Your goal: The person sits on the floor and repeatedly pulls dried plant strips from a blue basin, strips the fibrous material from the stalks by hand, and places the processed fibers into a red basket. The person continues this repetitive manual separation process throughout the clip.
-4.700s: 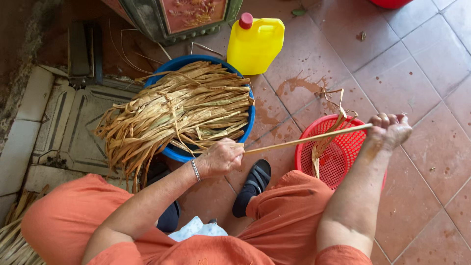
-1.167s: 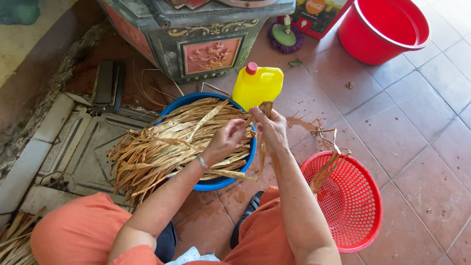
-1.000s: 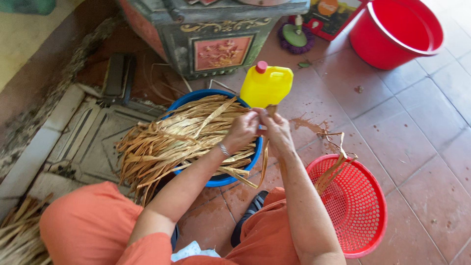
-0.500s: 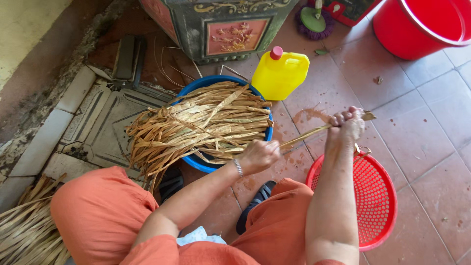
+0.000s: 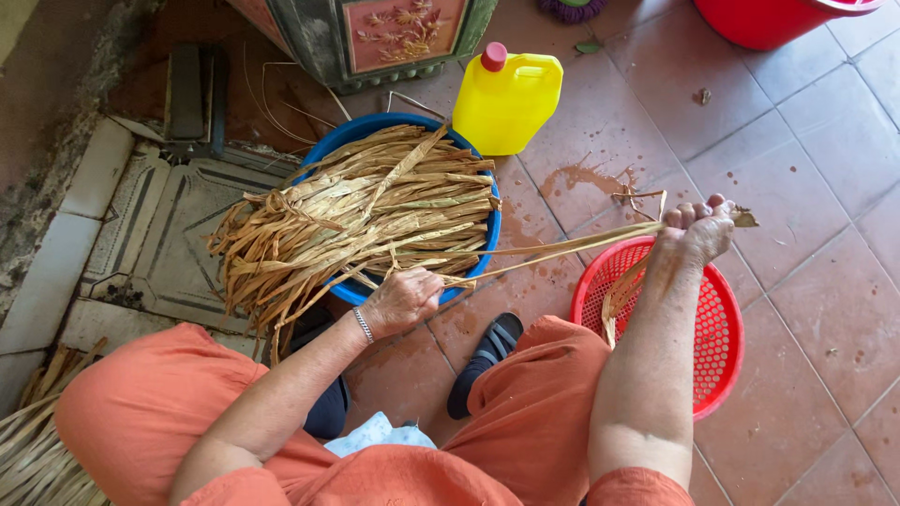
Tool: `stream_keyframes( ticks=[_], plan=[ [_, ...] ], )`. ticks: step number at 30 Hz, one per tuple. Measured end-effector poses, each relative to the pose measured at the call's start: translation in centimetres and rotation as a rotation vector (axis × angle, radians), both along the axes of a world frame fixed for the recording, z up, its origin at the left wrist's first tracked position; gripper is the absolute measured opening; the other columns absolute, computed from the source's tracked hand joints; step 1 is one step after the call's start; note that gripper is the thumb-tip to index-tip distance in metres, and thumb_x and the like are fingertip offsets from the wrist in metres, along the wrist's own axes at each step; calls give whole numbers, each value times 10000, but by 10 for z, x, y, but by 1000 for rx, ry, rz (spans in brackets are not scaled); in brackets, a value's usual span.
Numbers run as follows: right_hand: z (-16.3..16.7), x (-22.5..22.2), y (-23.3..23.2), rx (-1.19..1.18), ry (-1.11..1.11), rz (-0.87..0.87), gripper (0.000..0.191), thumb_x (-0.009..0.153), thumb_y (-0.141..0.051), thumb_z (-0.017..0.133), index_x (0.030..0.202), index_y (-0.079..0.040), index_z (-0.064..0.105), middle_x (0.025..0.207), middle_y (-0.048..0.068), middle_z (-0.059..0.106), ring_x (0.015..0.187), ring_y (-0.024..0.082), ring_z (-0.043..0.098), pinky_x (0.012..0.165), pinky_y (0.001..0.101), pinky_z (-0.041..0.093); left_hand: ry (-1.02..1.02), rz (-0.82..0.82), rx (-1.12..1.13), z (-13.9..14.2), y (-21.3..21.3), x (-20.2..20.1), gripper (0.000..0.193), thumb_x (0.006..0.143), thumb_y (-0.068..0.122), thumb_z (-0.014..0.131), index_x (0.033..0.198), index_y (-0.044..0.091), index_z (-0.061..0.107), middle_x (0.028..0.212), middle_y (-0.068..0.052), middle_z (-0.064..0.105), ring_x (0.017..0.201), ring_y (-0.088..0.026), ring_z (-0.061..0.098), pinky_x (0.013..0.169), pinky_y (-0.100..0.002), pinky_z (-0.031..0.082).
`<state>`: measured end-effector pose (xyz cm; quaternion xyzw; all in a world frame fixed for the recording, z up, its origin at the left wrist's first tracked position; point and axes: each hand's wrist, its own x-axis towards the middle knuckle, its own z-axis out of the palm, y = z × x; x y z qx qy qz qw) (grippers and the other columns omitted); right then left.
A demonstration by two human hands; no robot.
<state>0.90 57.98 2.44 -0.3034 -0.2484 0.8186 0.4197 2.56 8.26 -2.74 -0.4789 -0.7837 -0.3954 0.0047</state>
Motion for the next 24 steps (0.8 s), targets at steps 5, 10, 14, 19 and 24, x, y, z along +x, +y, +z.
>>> stream_keyframes(
  ticks=[5,10,14,19,24],
  plan=[
    [2,17,21,11,-36,-101,269,1093,-262,492,940,-43,517,610,-23,332,443,87,257,364,278,172,44,20,-40,-18,-26,-2,52,931,86,554,896,46,556,824,-105,583,816,-281,617,786,-407,544],
    [1,40,47,115,-15,-143,330,1098,-313,439,927,-51,541,597,-27,337,424,78,234,337,288,164,54,48,-268,-50,-58,-7,39,935,86,550,920,52,560,820,-103,569,804,-252,600,811,-379,539],
    [4,49,47,119,13,-128,364,1103,-362,398,945,-71,550,624,-9,402,451,104,305,363,289,234,88,167,-476,-66,-77,-19,50,909,138,598,942,101,609,898,-63,622,904,-241,612,832,-416,491],
    [27,34,-13,300,23,63,321,1171,-346,421,1131,-55,550,768,31,517,622,157,482,586,363,479,114,317,-527,-65,-54,-49,502,695,20,628,1195,68,642,1119,-113,641,1033,-283,589,828,-438,476],
    [46,1,-108,416,-102,354,334,1110,-423,447,1208,-111,518,782,28,580,669,197,586,684,442,590,-27,576,-564,-47,-3,-120,451,839,120,642,1288,95,608,1484,-213,464,1340,-354,410,1023,-562,387]
  ],
)
